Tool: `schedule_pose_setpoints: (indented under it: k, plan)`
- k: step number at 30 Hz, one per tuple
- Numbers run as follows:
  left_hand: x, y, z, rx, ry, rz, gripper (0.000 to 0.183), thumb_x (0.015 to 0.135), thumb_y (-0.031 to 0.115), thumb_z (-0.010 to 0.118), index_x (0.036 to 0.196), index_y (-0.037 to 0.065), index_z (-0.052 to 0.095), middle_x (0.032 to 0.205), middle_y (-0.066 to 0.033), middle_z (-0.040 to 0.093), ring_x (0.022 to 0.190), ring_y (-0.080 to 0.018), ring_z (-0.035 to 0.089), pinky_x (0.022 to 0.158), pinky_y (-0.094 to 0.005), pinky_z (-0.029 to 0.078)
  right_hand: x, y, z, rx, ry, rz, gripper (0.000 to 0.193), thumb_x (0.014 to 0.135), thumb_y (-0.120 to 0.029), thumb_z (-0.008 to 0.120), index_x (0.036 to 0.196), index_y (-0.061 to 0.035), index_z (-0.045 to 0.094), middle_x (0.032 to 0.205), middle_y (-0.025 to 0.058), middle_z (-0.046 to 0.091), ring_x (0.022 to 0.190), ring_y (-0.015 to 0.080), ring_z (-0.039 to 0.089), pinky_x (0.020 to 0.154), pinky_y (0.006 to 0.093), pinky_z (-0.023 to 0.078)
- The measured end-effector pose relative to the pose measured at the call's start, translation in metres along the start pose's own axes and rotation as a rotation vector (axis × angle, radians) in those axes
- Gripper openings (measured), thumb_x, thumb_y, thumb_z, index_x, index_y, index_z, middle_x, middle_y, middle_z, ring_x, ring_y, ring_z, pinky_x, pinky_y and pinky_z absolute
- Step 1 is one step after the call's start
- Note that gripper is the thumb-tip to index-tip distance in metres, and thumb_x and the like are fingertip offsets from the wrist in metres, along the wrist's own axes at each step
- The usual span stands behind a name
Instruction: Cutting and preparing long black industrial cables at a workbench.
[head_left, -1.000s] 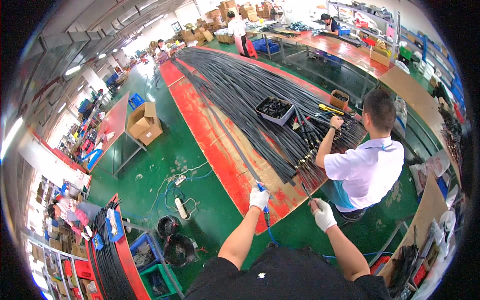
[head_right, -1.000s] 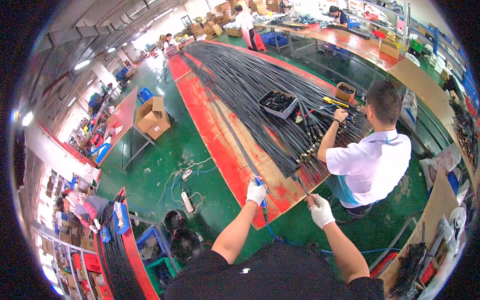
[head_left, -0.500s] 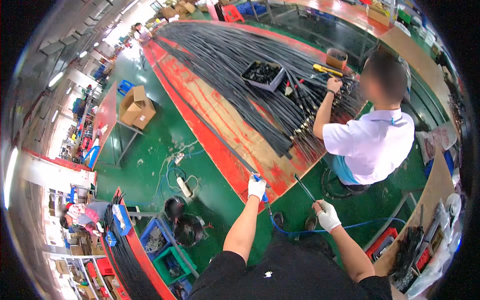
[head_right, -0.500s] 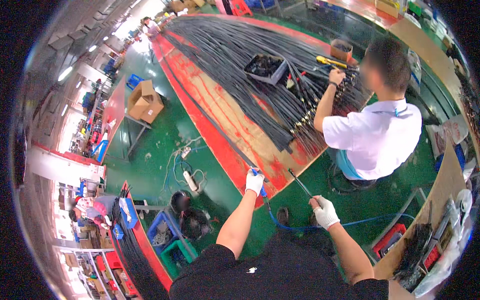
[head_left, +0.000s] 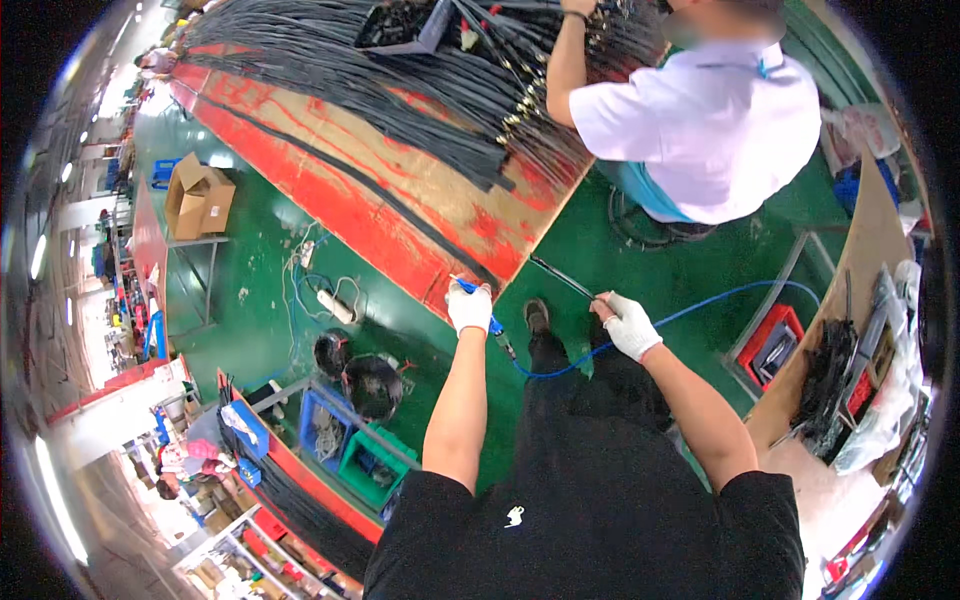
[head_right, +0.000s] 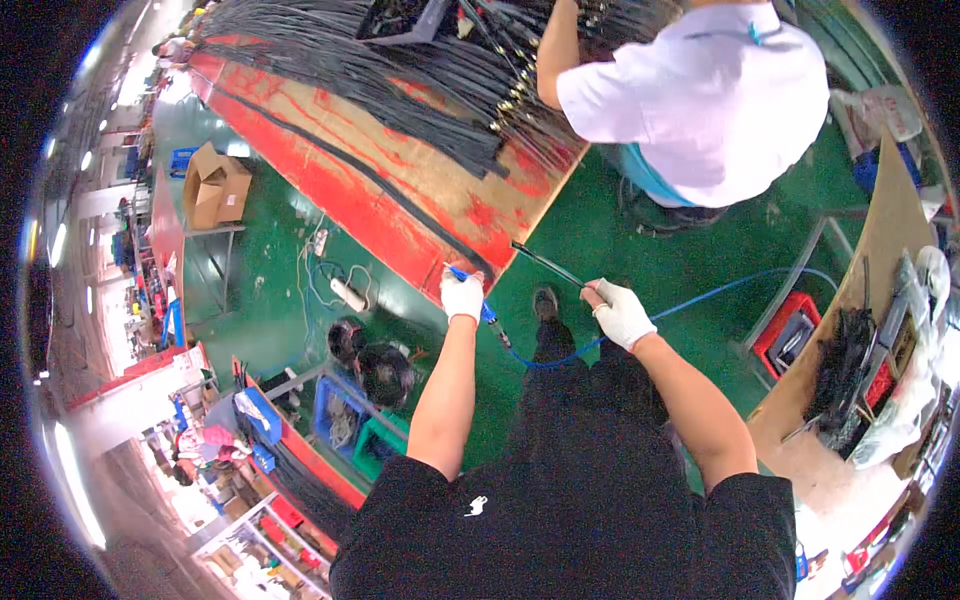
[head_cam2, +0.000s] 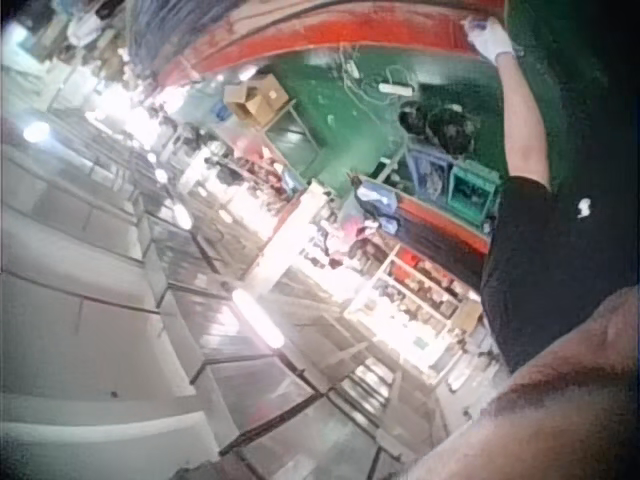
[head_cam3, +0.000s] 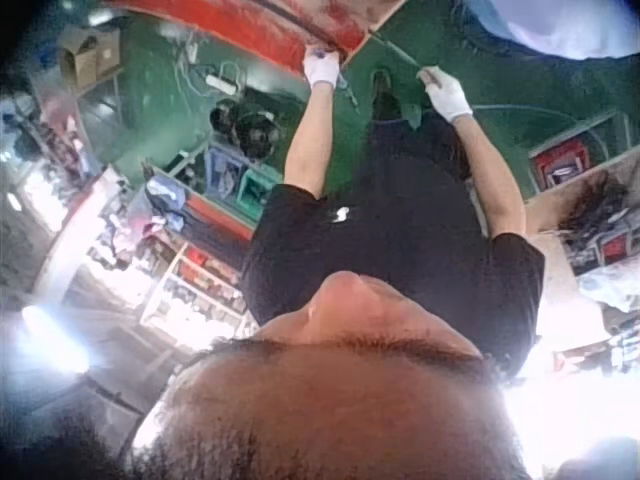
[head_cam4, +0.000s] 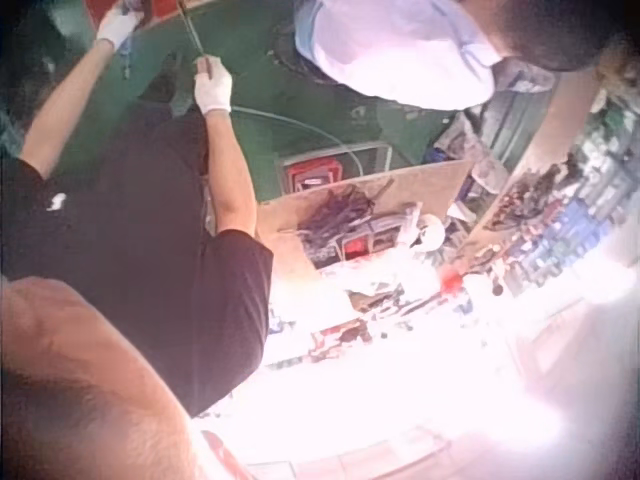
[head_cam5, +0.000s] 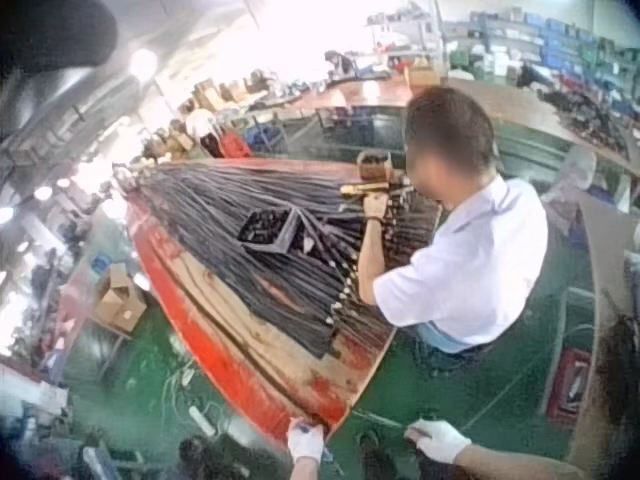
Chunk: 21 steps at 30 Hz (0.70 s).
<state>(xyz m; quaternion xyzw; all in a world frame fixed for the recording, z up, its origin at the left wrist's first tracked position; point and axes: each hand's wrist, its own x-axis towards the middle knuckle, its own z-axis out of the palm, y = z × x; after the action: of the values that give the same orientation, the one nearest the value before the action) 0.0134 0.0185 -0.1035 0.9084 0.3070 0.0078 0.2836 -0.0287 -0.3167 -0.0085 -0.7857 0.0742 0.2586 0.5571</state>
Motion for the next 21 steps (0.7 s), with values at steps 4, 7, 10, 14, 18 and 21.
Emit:
schedule_pose_setpoints:
  k: [4,7,10,14,18,21]
  plan:
    - [-0.018,0.029,-0.03,0.105,-0.214,0.025,0.056,0.084,0.02,0.078,0.134,0.006,0.056,0.106,-0.0201,0.073,0.096,-0.04,0.073,0.09,-0.0475,0.057,-0.004,0.068,0.026,0.037,0.0,0.005,0.027,0.106,-0.025,0.064,0.116,-0.0013,0.07,0.089,0.0129,0.07,0.083,0.0234,0.066,0.082,0.036,0.052]
    - [-0.014,0.017,-0.024,0.262,-0.252,0.272,0.053,0.083,0.018,0.077,0.131,0.009,0.057,0.114,-0.0213,0.072,0.101,-0.0414,0.071,0.09,-0.0507,0.056,-0.001,0.087,0.044,0.068,-0.027,0.007,0.027,0.105,-0.024,0.065,0.118,-0.0011,0.07,0.092,0.0144,0.073,0.085,0.0242,0.069,0.082,0.0368,0.053]
    - [-0.008,0.033,-0.018,0.382,-0.349,0.439,0.055,0.082,0.019,0.08,0.13,0.009,0.057,0.111,-0.0173,0.071,0.105,-0.0404,0.07,0.091,-0.0519,0.056,0.004,0.115,0.062,0.019,-0.011,0.026,0.024,0.104,-0.025,0.065,0.116,-0.005,0.069,0.094,0.0189,0.074,0.089,0.0336,0.072,0.081,0.0412,0.055]
    - [0.007,0.014,-0.001,0.253,-0.384,0.369,0.053,0.08,0.014,0.082,0.127,0.007,0.058,0.106,-0.014,0.071,0.101,-0.0368,0.071,0.091,-0.0473,0.057,0.0,0.136,0.075,0.042,-0.052,0.065,0.027,0.105,-0.031,0.061,0.113,-0.007,0.069,0.101,0.0212,0.074,0.097,0.0414,0.071,0.084,0.0449,0.055]
    - [0.008,0.048,-0.006,0.357,-0.432,0.465,0.05,0.083,0.012,0.081,0.126,0.006,0.058,0.102,-0.0116,0.071,0.089,-0.0297,0.073,0.084,-0.041,0.058,-0.007,0.151,0.086,-0.023,-0.004,0.049,0.029,0.105,-0.032,0.059,0.113,-0.0073,0.071,0.101,0.0209,0.073,0.099,0.043,0.07,0.084,0.0485,0.055]
    - [0.023,0.038,-0.004,0.319,-0.519,0.504,0.05,0.083,0.013,0.082,0.126,0.007,0.057,0.098,-0.0103,0.071,0.086,-0.0265,0.073,0.082,-0.0393,0.058,-0.002,0.173,0.112,-0.044,0.076,0.009,0.028,0.105,-0.032,0.058,0.112,-0.0088,0.072,0.102,0.0203,0.074,0.099,0.0421,0.07,0.085,0.0495,0.055]
